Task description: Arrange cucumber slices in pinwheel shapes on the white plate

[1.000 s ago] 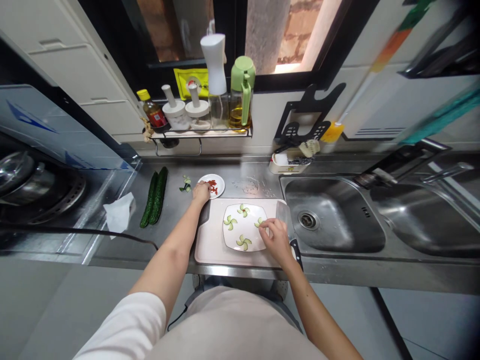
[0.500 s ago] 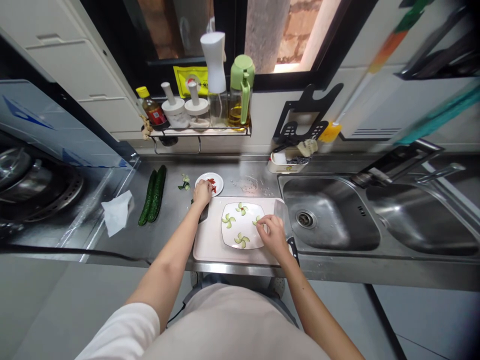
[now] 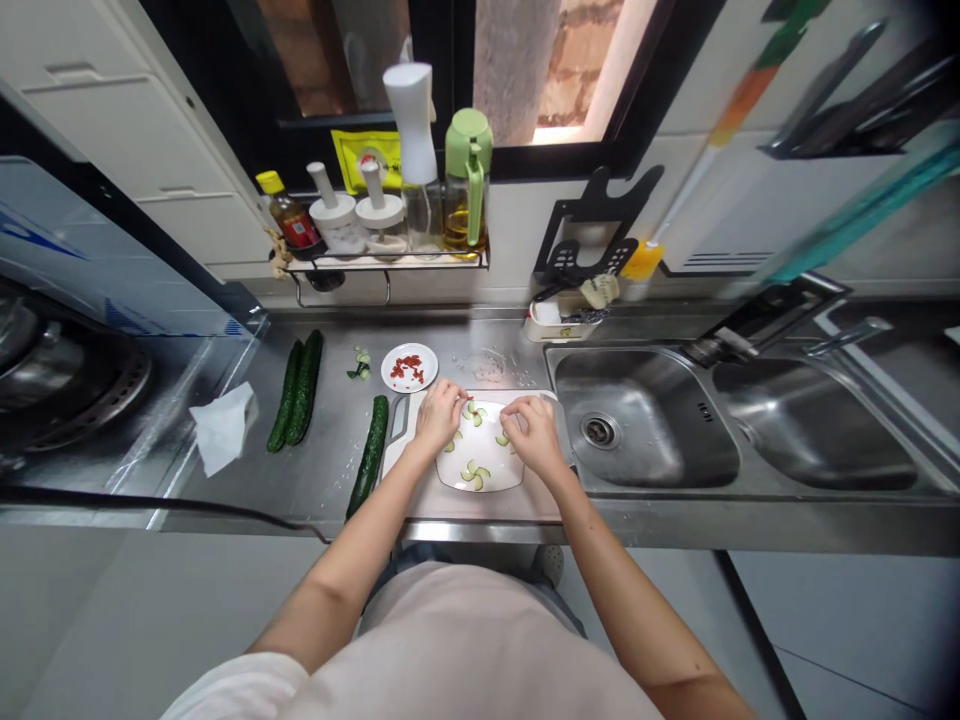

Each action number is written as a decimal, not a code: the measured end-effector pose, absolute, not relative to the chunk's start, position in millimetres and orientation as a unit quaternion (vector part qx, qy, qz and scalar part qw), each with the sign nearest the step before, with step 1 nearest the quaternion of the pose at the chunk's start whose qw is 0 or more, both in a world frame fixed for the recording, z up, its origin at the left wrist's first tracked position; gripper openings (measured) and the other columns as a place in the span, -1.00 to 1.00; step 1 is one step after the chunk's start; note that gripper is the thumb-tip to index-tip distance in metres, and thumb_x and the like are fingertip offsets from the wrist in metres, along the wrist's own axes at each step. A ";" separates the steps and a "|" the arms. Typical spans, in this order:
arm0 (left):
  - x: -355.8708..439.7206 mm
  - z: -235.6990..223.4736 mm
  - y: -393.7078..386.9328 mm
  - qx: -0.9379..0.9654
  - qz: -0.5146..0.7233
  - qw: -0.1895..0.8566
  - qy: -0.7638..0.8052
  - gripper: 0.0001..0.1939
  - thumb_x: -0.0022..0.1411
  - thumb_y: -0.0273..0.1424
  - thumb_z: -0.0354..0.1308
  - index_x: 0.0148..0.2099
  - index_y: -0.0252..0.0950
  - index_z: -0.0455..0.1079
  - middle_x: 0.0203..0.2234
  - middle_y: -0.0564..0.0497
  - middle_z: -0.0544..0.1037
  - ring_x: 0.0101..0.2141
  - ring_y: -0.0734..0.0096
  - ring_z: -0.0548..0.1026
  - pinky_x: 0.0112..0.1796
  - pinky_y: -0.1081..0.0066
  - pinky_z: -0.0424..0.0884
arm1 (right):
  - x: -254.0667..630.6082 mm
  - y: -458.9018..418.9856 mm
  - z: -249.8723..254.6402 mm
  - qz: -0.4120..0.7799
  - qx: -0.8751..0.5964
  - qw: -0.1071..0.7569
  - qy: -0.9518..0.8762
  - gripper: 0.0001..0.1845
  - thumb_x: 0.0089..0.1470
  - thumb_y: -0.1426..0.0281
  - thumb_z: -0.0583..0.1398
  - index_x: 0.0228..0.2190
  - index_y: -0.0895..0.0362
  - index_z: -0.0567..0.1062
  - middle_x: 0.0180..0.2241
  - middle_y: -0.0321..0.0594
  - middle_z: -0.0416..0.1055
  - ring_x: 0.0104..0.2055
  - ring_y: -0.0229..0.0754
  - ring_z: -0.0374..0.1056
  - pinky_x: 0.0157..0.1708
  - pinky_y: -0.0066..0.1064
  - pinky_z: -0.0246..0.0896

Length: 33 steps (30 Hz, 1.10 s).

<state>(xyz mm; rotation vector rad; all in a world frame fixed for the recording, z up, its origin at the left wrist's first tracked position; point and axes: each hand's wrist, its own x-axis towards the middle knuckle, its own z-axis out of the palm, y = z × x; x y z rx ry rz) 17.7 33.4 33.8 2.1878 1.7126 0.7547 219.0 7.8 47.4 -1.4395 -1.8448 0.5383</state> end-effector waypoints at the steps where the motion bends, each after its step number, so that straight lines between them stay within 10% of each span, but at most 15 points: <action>1: 20.5 34.7 29.6 0.761 0.258 0.123 0.582 -0.83 0.36 -0.42 -0.03 -0.17 -0.25 0.39 -0.20 -0.06 0.41 -0.15 0.30 0.38 -0.12 0.34 0.32 | 218.2 9.8 47.8 0.212 -0.559 0.362 -0.716 -0.85 0.11 0.33 0.14 -0.42 0.07 0.50 -0.28 -0.17 0.41 -0.11 -0.04 0.26 0.04 -0.13 0.04; 33: 40.3 32.6 4.4 0.823 0.213 0.047 0.524 -0.81 0.38 -0.40 -0.06 -0.18 -0.22 0.39 -0.20 -0.07 0.42 -0.21 0.29 0.35 -0.20 0.31 0.29 | 210.0 11.0 46.2 0.223 -0.539 0.312 -0.750 -0.86 0.10 0.36 0.15 -0.45 0.06 0.50 -0.21 -0.13 0.37 -0.04 0.01 0.20 0.00 -0.16 0.13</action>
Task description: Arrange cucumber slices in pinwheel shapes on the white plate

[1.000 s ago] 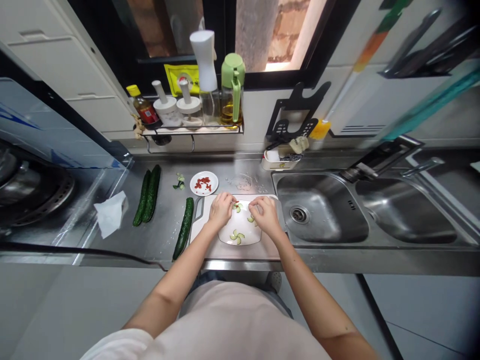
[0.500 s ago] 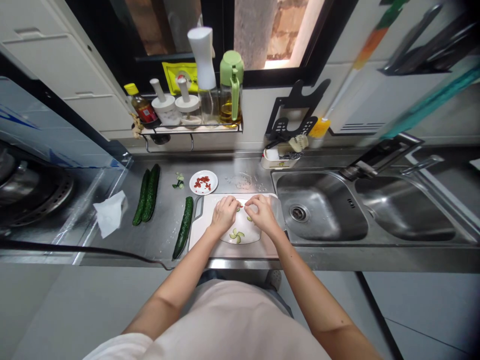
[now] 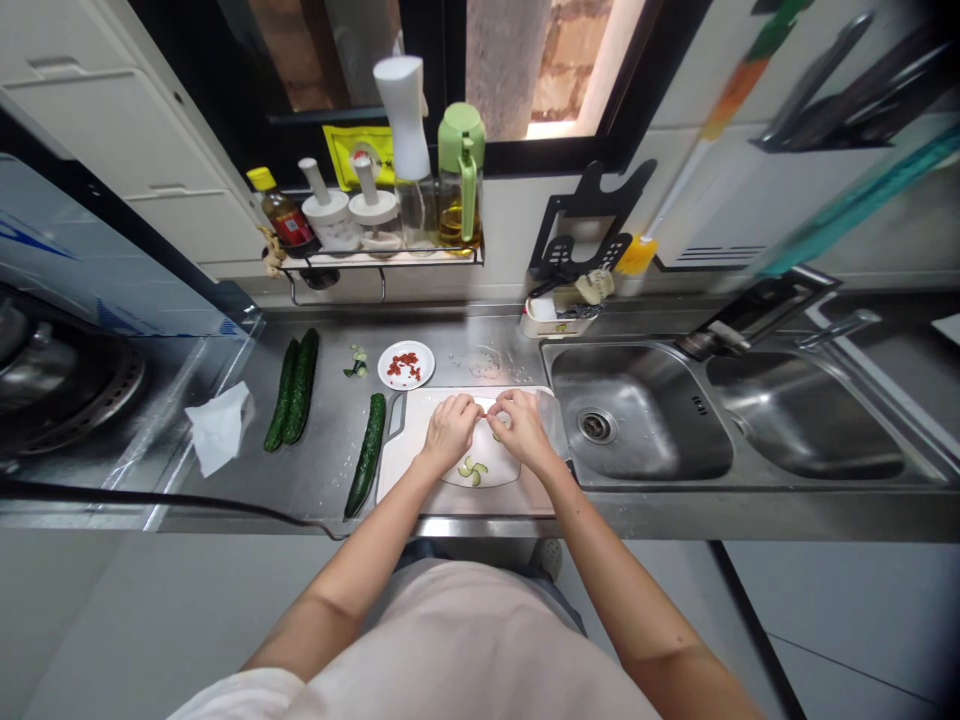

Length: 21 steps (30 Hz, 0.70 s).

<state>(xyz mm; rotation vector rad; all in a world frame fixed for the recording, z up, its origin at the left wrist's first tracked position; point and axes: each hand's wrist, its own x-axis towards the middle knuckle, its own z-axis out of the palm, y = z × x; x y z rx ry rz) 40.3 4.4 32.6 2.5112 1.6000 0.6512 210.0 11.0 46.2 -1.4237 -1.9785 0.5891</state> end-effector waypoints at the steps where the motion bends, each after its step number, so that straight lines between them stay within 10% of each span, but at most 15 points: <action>1: 40.7 33.3 3.8 0.822 0.216 0.047 0.526 -0.80 0.38 -0.40 -0.07 -0.18 -0.22 0.39 -0.20 -0.07 0.43 -0.21 0.29 0.36 -0.20 0.32 0.29 | 209.7 10.6 47.1 0.226 -0.538 0.313 -0.749 -0.85 0.09 0.37 0.15 -0.46 0.06 0.49 -0.21 -0.13 0.37 -0.03 0.01 0.20 0.00 -0.17 0.13; 21: 68.4 6.6 0.5 0.731 0.204 0.268 0.593 -0.93 0.26 -0.39 0.11 -0.21 -0.22 0.39 -0.32 0.02 0.52 -0.18 0.30 0.45 -0.14 0.34 0.31 | 256.5 6.0 9.0 0.208 -0.556 0.232 -0.770 -0.87 0.11 0.37 0.15 -0.41 0.10 0.49 -0.17 -0.14 0.34 -0.03 0.00 0.12 -0.01 -0.17 0.12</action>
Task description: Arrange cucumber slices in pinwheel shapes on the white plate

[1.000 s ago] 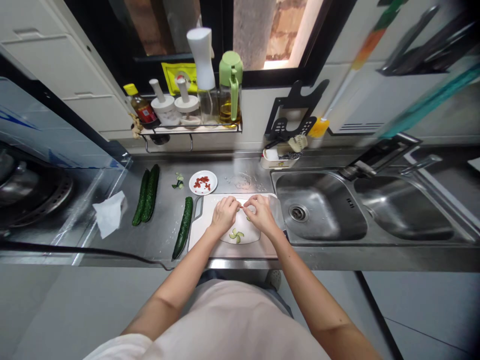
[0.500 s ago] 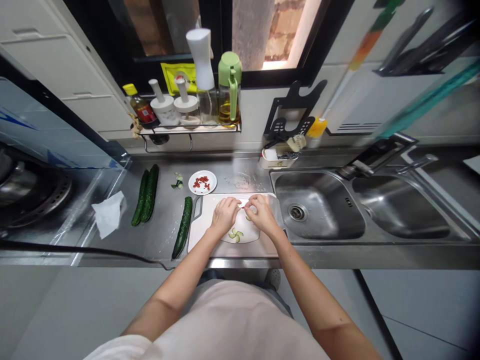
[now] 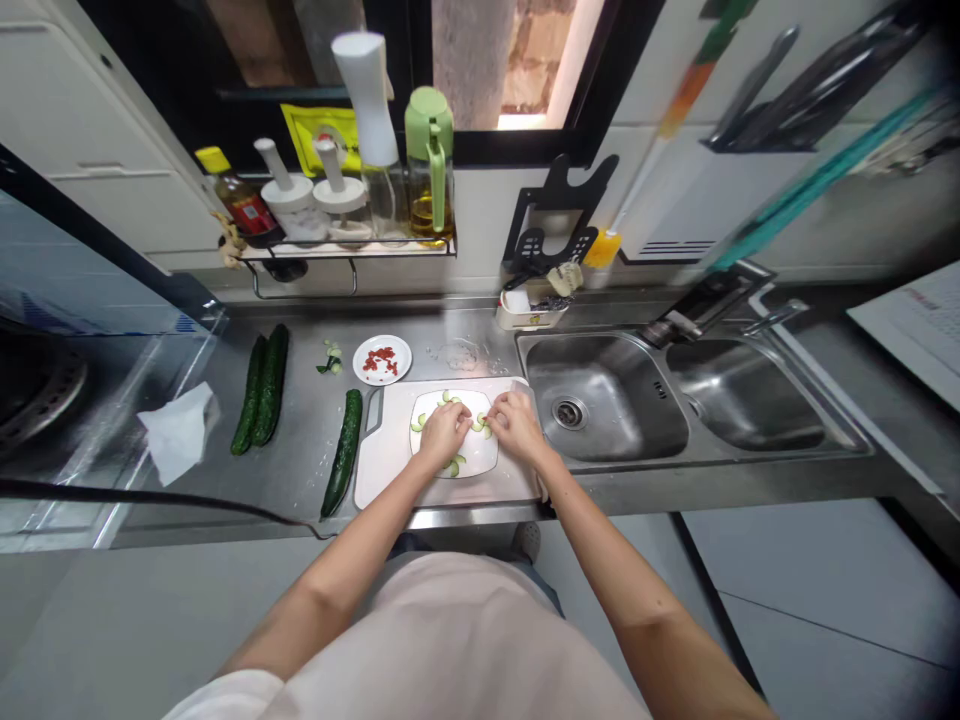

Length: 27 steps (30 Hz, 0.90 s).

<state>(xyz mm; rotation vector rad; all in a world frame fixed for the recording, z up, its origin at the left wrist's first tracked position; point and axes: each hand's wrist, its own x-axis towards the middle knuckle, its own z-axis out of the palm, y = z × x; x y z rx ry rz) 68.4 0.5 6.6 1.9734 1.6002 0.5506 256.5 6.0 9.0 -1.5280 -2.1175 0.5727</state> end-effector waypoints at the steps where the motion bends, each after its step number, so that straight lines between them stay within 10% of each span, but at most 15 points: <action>1: 72.6 5.5 1.1 0.727 0.192 0.275 0.599 -0.93 0.26 -0.39 0.11 -0.21 -0.22 0.40 -0.31 0.02 0.53 -0.19 0.30 0.45 -0.15 0.35 0.31 | 255.4 4.6 7.0 0.208 -0.557 0.222 -0.773 -0.87 0.11 0.38 0.14 -0.40 0.10 0.49 -0.17 -0.13 0.34 -0.02 0.00 0.11 -0.03 -0.19 0.12; 27: 97.3 -4.2 14.7 0.716 0.110 0.289 0.626 -0.88 0.25 -0.44 0.09 -0.18 -0.22 0.43 -0.22 -0.03 0.55 -0.15 0.30 0.45 -0.18 0.39 0.30 | 248.7 0.8 -1.6 0.133 -0.571 0.126 -0.801 -0.87 0.14 0.45 0.14 -0.38 0.13 0.50 -0.11 -0.08 0.34 -0.01 -0.01 0.10 -0.07 -0.25 0.11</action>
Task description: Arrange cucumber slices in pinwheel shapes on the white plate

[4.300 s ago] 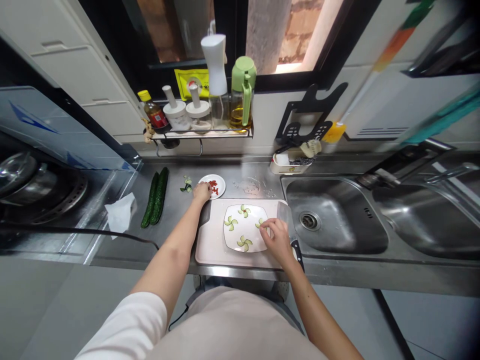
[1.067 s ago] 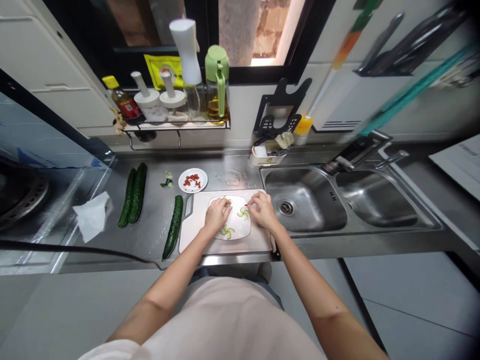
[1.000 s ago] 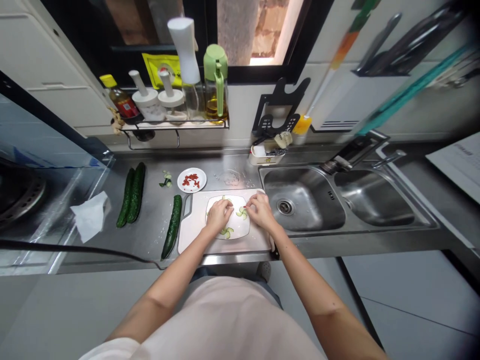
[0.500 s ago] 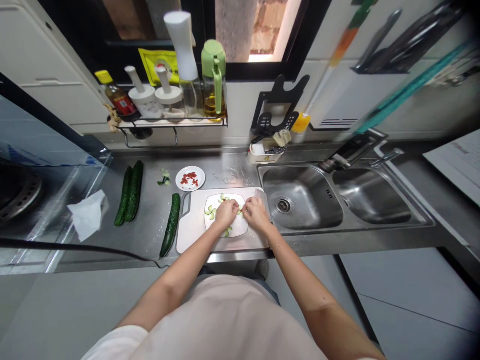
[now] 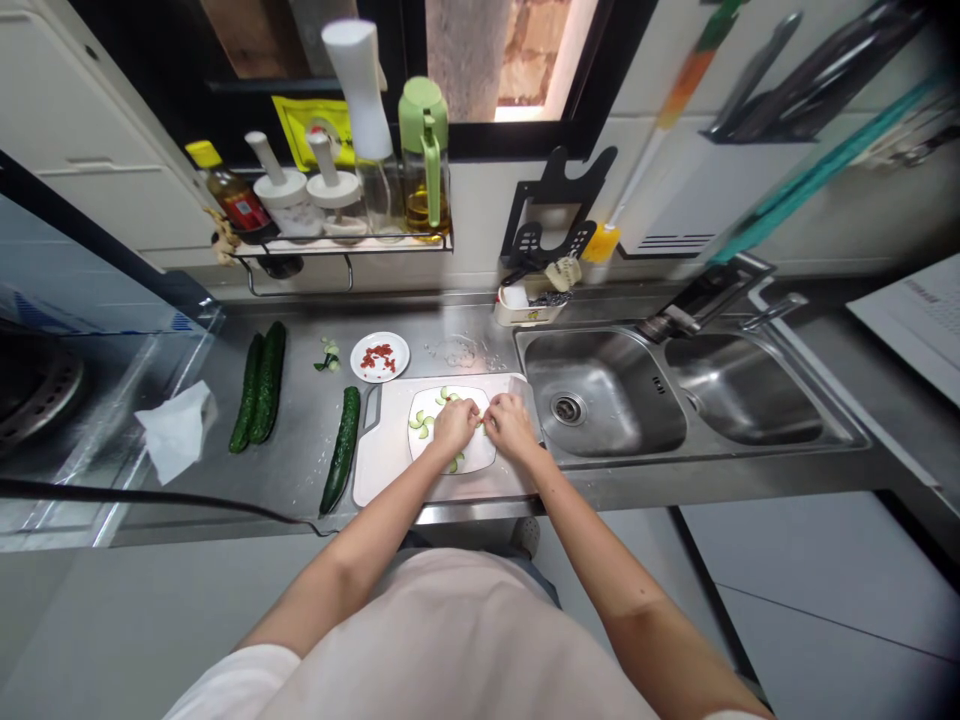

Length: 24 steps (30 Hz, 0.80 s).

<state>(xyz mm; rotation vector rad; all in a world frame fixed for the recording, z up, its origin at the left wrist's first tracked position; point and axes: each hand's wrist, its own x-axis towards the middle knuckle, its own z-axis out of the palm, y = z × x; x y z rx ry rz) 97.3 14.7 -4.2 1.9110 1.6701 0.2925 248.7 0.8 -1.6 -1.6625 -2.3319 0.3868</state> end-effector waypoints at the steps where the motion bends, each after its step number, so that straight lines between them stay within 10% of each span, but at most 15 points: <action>1: 97.2 -4.7 14.6 0.717 0.108 0.288 0.626 -0.88 0.25 -0.44 0.09 -0.18 -0.22 0.44 -0.22 -0.03 0.54 -0.15 0.30 0.45 -0.17 0.39 0.30 | 248.6 1.0 -1.6 0.132 -0.571 0.123 -0.801 -0.87 0.14 0.45 0.14 -0.38 0.13 0.50 -0.11 -0.08 0.33 0.00 -0.01 0.10 -0.07 -0.25 0.11; 24: 94.8 -0.3 10.6 0.708 0.114 0.287 0.636 -0.89 0.25 -0.42 0.11 -0.17 -0.22 0.44 -0.22 -0.04 0.54 -0.13 0.29 0.44 -0.16 0.38 0.29 | 246.7 0.3 -10.3 0.177 -0.617 0.203 -0.739 -0.90 0.11 0.39 0.15 -0.33 0.12 0.47 -0.15 -0.10 0.31 -0.02 0.00 0.12 -0.05 -0.25 0.12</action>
